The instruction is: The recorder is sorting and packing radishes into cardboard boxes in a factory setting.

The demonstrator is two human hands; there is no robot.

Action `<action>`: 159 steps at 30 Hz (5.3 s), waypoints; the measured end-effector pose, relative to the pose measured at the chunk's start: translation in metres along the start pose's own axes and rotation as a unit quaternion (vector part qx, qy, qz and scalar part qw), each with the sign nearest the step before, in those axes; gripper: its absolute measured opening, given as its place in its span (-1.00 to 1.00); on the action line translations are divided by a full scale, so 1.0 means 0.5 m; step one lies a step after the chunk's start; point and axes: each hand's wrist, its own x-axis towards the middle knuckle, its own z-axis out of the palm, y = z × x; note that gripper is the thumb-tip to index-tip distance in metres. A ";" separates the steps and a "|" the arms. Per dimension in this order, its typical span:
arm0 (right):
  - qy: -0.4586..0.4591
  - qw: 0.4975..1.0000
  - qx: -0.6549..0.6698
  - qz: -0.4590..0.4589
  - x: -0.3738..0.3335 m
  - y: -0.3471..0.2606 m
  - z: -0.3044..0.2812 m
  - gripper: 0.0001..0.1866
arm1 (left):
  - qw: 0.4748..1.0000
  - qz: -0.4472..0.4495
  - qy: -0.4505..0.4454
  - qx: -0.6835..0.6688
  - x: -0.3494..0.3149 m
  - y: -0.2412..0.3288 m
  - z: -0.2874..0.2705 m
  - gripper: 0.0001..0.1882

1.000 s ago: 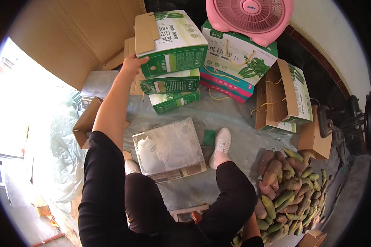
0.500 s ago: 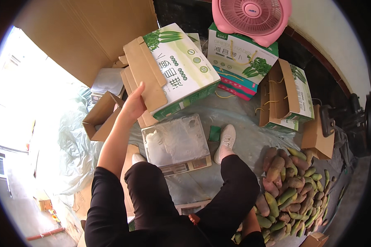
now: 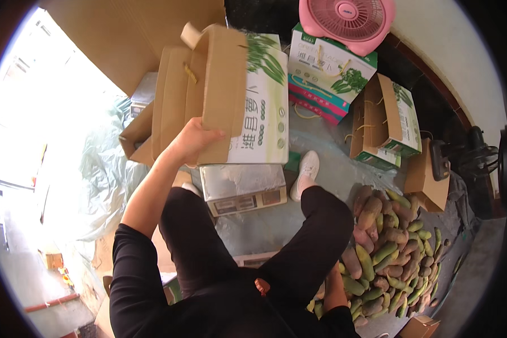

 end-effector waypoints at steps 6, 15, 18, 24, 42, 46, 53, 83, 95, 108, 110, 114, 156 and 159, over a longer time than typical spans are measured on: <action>0.024 0.992 -0.119 -0.044 -0.010 -0.142 0.049 -0.62 | 0.940 -0.002 -0.035 0.339 -0.091 -0.042 0.020 -0.67; 0.081 0.934 0.189 0.291 -0.078 -0.222 0.087 -0.71 | 0.743 0.048 -0.166 0.647 -0.133 -0.183 0.008 -0.71; 0.033 0.977 0.029 0.211 -0.119 -0.195 0.066 -0.68 | 0.690 0.065 -0.175 0.699 -0.123 -0.193 0.021 -0.75; -0.113 0.904 -0.411 0.018 -0.177 0.059 0.054 -0.90 | 0.670 0.049 -0.154 0.725 -0.094 -0.191 0.080 -0.72; 0.035 0.946 0.019 0.323 -0.234 -0.112 0.118 -0.80 | 0.729 0.076 0.099 0.673 -0.171 -0.260 0.147 -0.23; 0.092 0.934 -0.195 0.284 -0.375 0.105 0.050 -0.78 | 0.757 0.095 0.068 0.643 -0.129 -0.296 0.211 -0.23; 0.169 0.899 -0.254 0.314 -0.308 -0.011 -0.051 -0.76 | 0.727 0.081 0.143 0.667 -0.155 -0.289 0.184 -0.32; 0.153 0.921 -0.307 0.185 -0.011 -0.033 -0.052 -0.69 | 0.708 0.102 0.229 0.660 -0.152 -0.281 0.212 -0.68; 0.370 0.882 0.213 0.202 -0.163 -0.117 -0.138 -0.75 | 0.723 0.122 0.231 0.640 -0.174 -0.270 0.198 -0.80; 0.265 0.959 -0.001 -0.097 -0.022 -0.704 -0.194 -0.76 | 0.734 0.162 0.233 0.618 -0.181 -0.271 0.182 -0.81; 0.233 0.954 0.022 -0.188 0.006 -0.831 -0.185 -0.74 | 0.734 0.161 0.233 0.617 -0.185 -0.272 0.179 -0.82; 0.167 0.933 0.119 -0.294 0.057 -1.031 -0.158 -0.75 | 0.740 0.135 0.214 0.623 -0.185 -0.273 0.180 -0.76; 0.170 0.911 -0.376 0.000 0.065 -0.311 -0.243 -0.79 | 0.693 0.129 0.159 0.692 -0.169 -0.295 0.181 -0.69; -0.047 0.769 -0.637 0.026 -0.009 -0.198 -0.185 -0.83 | 0.677 0.120 0.174 0.704 -0.177 -0.304 0.150 -0.69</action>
